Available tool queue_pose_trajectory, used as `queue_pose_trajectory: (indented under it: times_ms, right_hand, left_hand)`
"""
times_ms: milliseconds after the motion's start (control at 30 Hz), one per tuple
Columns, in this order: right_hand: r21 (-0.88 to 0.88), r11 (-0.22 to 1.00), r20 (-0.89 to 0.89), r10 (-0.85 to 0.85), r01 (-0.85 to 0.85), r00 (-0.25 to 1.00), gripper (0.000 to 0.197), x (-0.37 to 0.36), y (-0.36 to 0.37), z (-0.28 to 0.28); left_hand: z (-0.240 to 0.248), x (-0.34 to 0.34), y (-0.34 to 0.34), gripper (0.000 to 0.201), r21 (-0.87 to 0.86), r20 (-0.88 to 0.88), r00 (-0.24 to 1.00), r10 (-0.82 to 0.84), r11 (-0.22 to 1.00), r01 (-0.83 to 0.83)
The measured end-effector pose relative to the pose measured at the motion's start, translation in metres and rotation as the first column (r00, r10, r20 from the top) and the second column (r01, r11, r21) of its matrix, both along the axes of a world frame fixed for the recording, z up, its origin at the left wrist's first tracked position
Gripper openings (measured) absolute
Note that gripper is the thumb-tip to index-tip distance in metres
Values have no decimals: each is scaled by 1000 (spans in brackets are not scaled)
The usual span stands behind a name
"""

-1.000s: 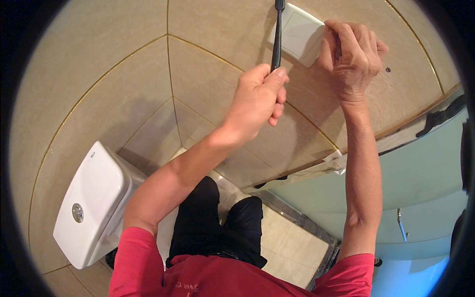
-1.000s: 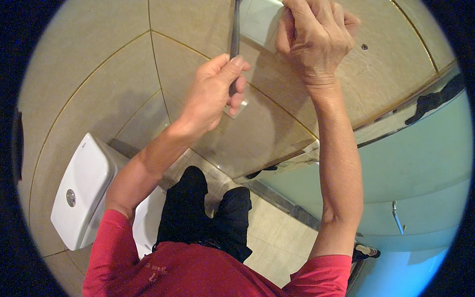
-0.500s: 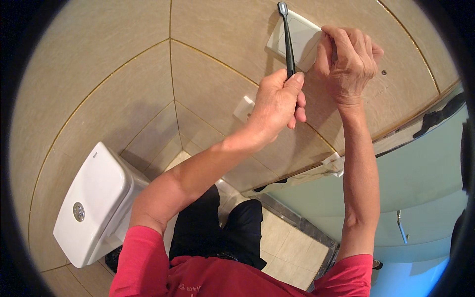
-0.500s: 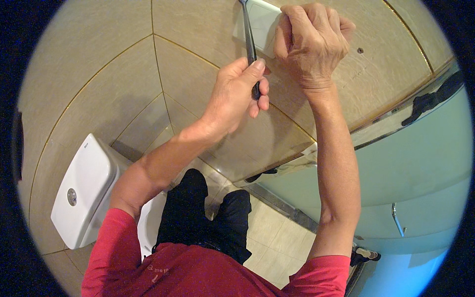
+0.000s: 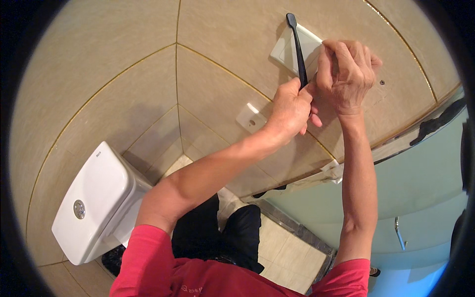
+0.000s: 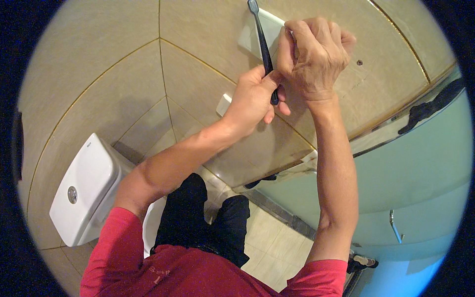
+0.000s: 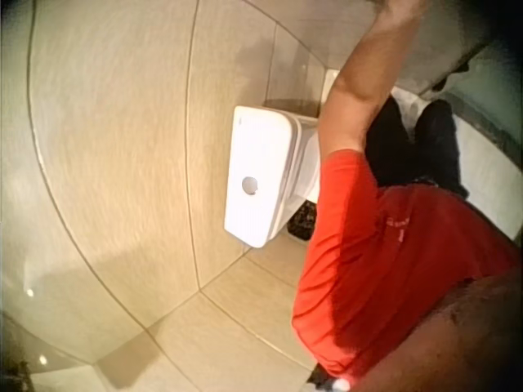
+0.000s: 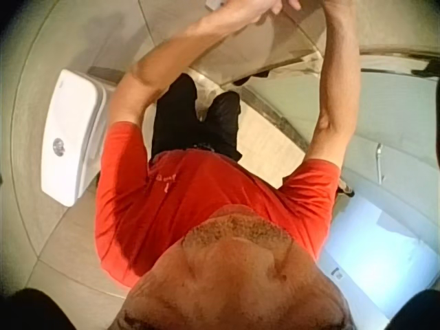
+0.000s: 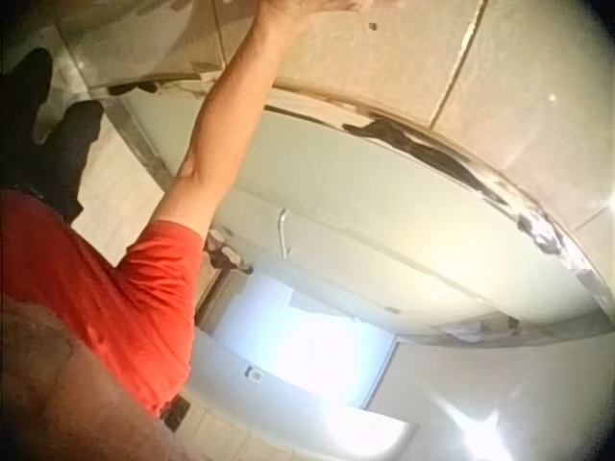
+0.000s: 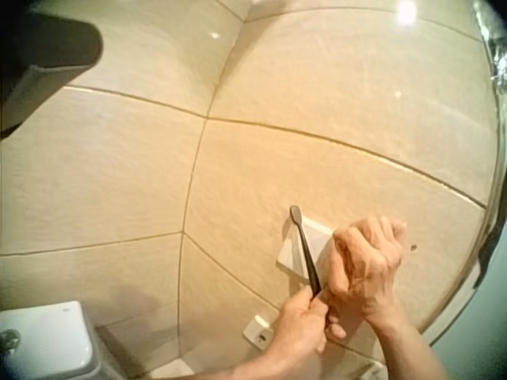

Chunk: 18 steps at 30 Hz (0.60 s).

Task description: The person uses a toothbrush to scrub the crevices of two wall-mounted electrical outlets in a bathroom. The person scrubs the edges and surfaces of each outlet in sequence.

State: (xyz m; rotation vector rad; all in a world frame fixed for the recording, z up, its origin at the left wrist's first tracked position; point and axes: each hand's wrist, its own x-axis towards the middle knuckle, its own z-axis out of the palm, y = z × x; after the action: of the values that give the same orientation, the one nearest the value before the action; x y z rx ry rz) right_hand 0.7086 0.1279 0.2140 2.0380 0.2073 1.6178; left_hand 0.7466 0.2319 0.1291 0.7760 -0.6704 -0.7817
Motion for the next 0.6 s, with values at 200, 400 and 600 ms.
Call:
queue_pose_trajectory:
  times_ms: [200,400,600]
  right_hand:
    - [37,999,-91,-14,17,996,12,-9,9,2]
    - [48,996,-181,-65,75,981,29,-16,10,1]
    - [107,986,-218,-99,125,971,28,-19,20,1]
  left_hand:
    - [6,-8,-2,21,-6,111,994,-6,1000,7]
    - [13,-15,-4,16,-73,106,994,-15,997,23]
    - [11,-12,-4,19,-70,160,987,-5,997,16]
